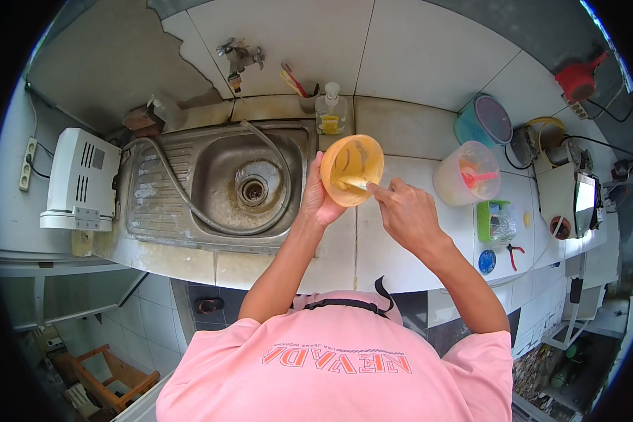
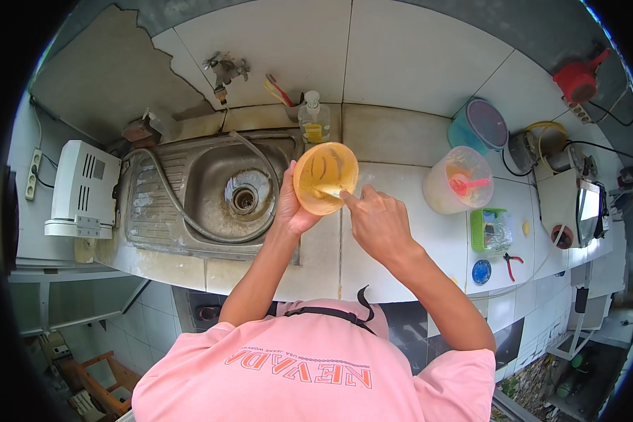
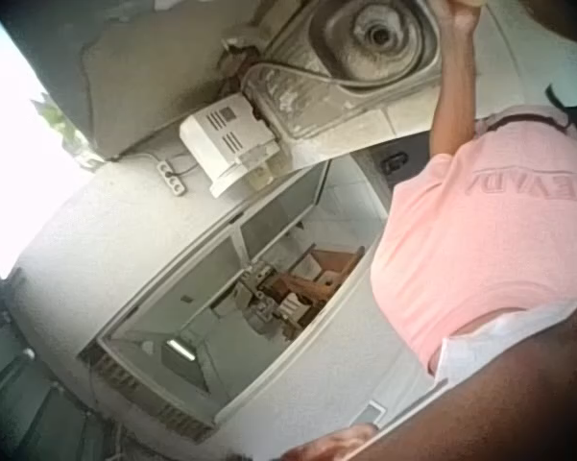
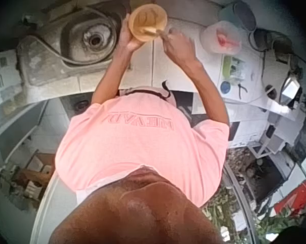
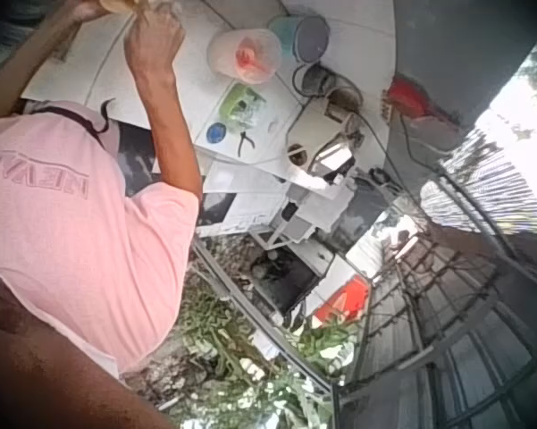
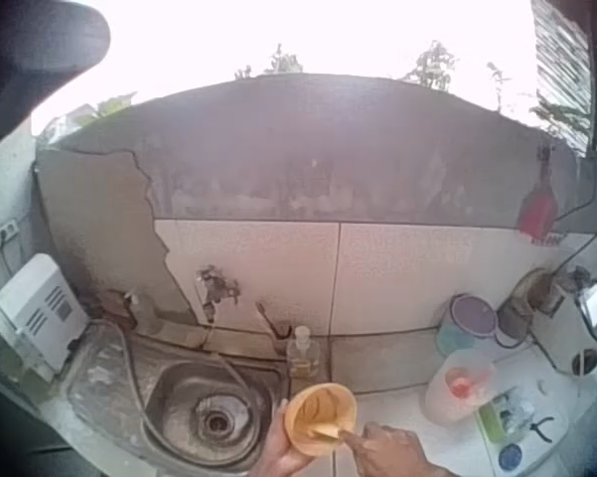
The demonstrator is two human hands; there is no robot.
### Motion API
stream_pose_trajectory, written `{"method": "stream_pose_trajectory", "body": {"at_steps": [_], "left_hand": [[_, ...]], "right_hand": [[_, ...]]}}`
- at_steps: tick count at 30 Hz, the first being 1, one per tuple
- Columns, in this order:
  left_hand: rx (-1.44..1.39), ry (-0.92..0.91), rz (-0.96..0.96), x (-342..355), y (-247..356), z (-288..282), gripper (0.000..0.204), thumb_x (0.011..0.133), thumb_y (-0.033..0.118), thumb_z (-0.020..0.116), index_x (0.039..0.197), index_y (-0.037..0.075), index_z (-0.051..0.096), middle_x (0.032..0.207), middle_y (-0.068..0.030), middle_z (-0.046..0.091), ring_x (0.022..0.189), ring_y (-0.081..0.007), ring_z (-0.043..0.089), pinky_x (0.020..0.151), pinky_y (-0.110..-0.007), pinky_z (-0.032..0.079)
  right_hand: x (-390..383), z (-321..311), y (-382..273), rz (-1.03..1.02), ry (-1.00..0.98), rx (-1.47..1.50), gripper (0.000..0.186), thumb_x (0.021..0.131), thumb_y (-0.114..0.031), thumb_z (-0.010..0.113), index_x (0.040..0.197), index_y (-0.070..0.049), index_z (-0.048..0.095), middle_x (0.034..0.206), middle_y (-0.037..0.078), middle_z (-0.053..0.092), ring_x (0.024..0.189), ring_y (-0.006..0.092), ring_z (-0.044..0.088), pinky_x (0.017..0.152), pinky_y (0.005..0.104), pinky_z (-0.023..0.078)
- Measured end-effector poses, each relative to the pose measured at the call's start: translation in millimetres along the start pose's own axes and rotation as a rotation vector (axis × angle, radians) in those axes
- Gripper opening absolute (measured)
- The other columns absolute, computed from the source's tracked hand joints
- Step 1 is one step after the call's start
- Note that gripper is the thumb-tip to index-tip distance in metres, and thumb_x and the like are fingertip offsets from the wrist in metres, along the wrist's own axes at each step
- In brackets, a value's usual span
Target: Making a dental impression by trimming a small component with pliers and mixing material in a bowl.
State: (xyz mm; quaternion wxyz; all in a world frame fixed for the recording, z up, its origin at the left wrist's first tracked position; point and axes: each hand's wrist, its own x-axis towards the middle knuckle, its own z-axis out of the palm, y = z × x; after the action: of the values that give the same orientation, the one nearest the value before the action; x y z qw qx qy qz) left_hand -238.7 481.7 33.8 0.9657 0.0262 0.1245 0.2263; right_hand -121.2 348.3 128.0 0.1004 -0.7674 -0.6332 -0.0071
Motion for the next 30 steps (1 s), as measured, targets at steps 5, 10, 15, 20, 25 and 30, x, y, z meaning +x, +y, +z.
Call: {"method": "stream_pose_trajectory", "body": {"at_steps": [5, 10, 15, 20, 25, 30], "left_hand": [[-0.014, 0.043, -0.010, -7, 4, -8, 0.054, 0.087, 0.045, 0.061, 0.127, 0.009, 0.056, 0.129, -0.0095, 0.058, 0.119, -0.0272, 0.054, 0.103, -0.049, 0.043], [-0.023, 0.060, 0.000, -12, 6, -20, 0.053, 0.085, 0.042, 0.059, 0.126, 0.008, 0.057, 0.129, -0.0103, 0.057, 0.118, -0.0286, 0.055, 0.102, -0.049, 0.043], [-0.015, 0.016, -0.013, -13, 13, -30, 0.050, 0.087, 0.042, 0.056, 0.126, 0.010, 0.057, 0.127, -0.0103, 0.059, 0.117, -0.0287, 0.056, 0.102, -0.049, 0.044], [-0.031, 0.061, 0.043, -15, 11, -27, 0.048, 0.092, 0.045, 0.053, 0.124, 0.010, 0.058, 0.124, -0.0099, 0.061, 0.115, -0.0277, 0.057, 0.100, -0.048, 0.046], [0.059, 0.082, 0.038, -20, 10, -33, 0.049, 0.093, 0.047, 0.052, 0.122, 0.008, 0.059, 0.118, -0.0093, 0.064, 0.109, -0.0264, 0.061, 0.097, -0.044, 0.049], [0.087, 0.163, 0.222, -15, 10, -51, 0.046, 0.093, 0.043, 0.051, 0.119, 0.006, 0.058, 0.116, -0.0098, 0.064, 0.105, -0.0234, 0.062, 0.095, -0.040, 0.050]], "right_hand": [[4, 11, -1, 0.060, 0.075, 0.029, 0.037, 0.080, -0.004, 0.060, 0.116, -0.012, 0.067, 0.078, 0.014, 0.059, 0.065, 0.0322, 0.065, 0.055, 0.0418, 0.053], [-3, 14, -20, 0.137, -0.071, 0.220, 0.033, 0.083, -0.006, 0.060, 0.115, -0.012, 0.069, 0.080, 0.016, 0.061, 0.069, 0.0334, 0.066, 0.057, 0.0427, 0.054], [-2, 13, -26, -0.011, -0.163, 0.129, 0.035, 0.083, -0.006, 0.060, 0.115, -0.013, 0.069, 0.081, 0.015, 0.061, 0.069, 0.0314, 0.067, 0.059, 0.0423, 0.054], [-2, 24, -26, 0.023, -0.045, 0.133, 0.035, 0.083, -0.005, 0.060, 0.116, -0.012, 0.068, 0.082, 0.015, 0.061, 0.069, 0.0311, 0.067, 0.058, 0.0414, 0.054], [-9, 31, -30, 0.157, 0.094, 0.176, 0.032, 0.085, -0.005, 0.060, 0.116, -0.008, 0.067, 0.080, 0.015, 0.061, 0.064, 0.0327, 0.065, 0.055, 0.0409, 0.053], [-15, 46, -39, 0.108, 0.144, 0.308, 0.027, 0.087, -0.004, 0.058, 0.113, -0.003, 0.065, 0.078, 0.016, 0.060, 0.062, 0.0351, 0.064, 0.054, 0.0426, 0.052]]}}
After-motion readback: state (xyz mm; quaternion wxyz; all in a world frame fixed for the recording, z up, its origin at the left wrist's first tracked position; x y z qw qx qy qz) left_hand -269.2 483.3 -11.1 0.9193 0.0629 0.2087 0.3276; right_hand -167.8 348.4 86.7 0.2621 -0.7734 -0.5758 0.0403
